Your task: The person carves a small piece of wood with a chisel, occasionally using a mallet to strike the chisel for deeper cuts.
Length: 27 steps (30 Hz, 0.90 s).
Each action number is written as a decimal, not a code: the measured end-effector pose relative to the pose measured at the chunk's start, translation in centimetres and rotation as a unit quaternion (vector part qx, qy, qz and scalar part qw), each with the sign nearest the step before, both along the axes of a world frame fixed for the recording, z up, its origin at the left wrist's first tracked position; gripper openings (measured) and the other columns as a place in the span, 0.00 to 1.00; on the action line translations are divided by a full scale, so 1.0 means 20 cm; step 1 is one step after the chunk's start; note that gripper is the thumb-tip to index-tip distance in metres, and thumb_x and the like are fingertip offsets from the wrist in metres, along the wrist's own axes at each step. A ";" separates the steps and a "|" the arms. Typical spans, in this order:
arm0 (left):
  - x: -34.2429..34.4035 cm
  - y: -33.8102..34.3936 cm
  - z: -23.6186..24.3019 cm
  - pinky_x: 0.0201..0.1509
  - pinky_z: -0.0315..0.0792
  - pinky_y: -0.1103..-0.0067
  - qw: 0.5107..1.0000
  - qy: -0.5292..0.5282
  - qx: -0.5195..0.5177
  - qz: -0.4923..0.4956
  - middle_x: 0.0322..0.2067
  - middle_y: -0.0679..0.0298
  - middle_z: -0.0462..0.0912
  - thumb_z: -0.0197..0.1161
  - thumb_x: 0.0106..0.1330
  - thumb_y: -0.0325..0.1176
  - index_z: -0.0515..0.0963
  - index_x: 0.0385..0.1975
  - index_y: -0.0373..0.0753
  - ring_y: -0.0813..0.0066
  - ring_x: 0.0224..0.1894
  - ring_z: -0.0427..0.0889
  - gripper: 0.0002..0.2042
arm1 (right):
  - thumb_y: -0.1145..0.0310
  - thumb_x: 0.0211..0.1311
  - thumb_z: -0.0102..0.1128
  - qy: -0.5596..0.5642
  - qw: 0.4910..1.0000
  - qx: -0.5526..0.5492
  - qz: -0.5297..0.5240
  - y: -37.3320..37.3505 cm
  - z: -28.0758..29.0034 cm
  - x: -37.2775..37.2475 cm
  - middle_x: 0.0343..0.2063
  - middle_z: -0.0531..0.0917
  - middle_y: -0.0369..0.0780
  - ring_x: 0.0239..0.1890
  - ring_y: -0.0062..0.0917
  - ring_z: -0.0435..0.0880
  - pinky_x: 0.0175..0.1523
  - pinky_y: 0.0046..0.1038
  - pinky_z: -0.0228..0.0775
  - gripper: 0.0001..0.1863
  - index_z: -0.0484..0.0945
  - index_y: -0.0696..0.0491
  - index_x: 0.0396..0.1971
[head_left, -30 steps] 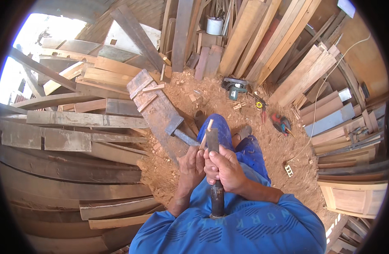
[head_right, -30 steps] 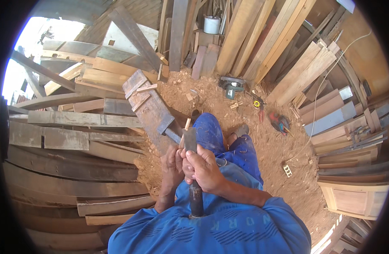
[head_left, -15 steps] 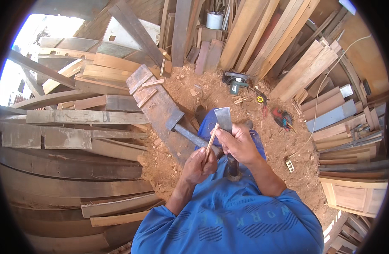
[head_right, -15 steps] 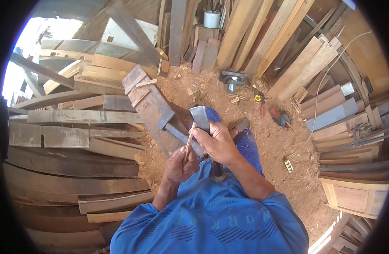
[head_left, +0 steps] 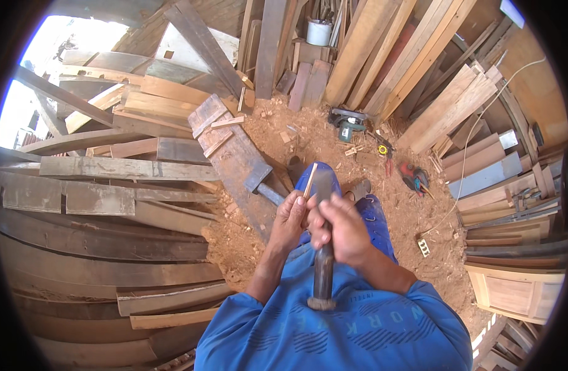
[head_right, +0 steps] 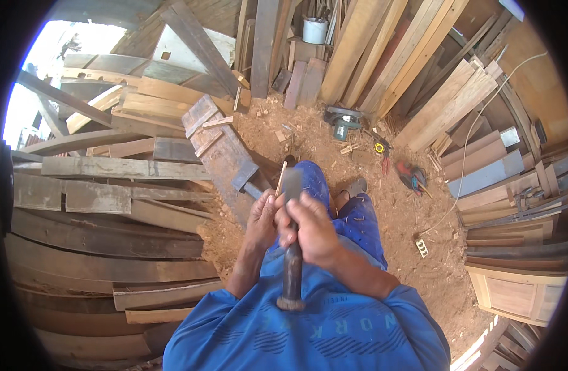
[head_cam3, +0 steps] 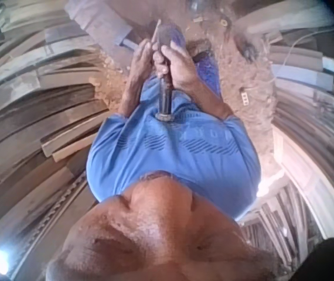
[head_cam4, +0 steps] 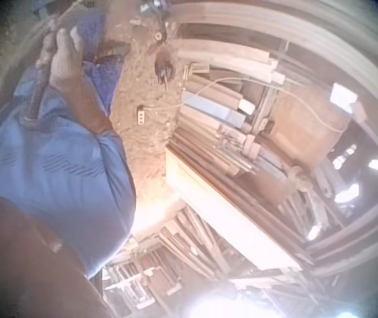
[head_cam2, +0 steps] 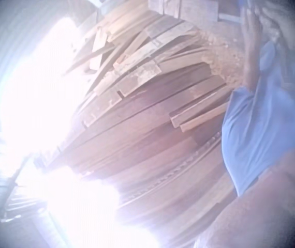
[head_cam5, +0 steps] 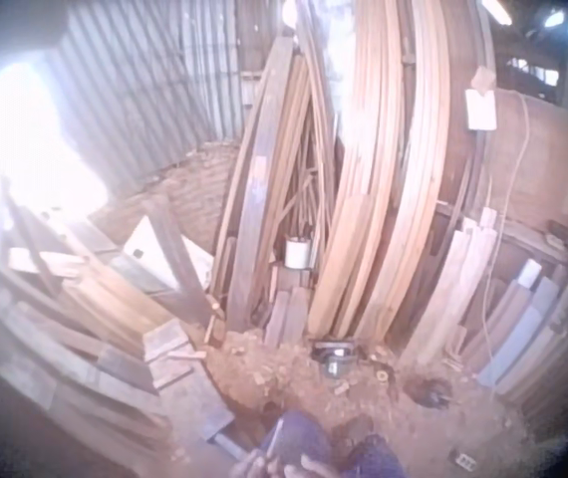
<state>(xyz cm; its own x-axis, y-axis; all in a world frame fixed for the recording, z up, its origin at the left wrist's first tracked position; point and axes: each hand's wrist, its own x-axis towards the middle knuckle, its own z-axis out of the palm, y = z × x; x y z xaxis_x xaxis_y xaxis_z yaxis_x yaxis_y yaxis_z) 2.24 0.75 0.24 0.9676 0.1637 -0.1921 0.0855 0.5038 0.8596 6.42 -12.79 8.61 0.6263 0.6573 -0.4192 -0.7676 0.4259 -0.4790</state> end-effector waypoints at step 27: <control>0.02 0.06 0.24 0.31 0.68 0.79 0.940 -0.057 0.335 0.015 0.23 0.66 0.76 0.44 0.76 0.39 0.76 0.40 0.36 0.81 0.28 0.73 0.15 | 0.62 0.73 0.43 -0.051 0.995 -0.007 0.082 0.02 0.09 -0.09 0.20 0.63 0.30 0.14 0.12 0.60 0.22 0.22 0.64 0.09 0.67 0.52 0.40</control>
<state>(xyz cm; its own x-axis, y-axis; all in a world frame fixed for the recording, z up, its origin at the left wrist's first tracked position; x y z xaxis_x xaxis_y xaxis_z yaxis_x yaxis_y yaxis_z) 2.71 1.90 4.99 0.9687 0.2387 0.0690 -0.0325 -0.1537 0.9876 4.60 -12.42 10.33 0.5512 0.7479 -0.3699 -0.7735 0.2919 -0.5626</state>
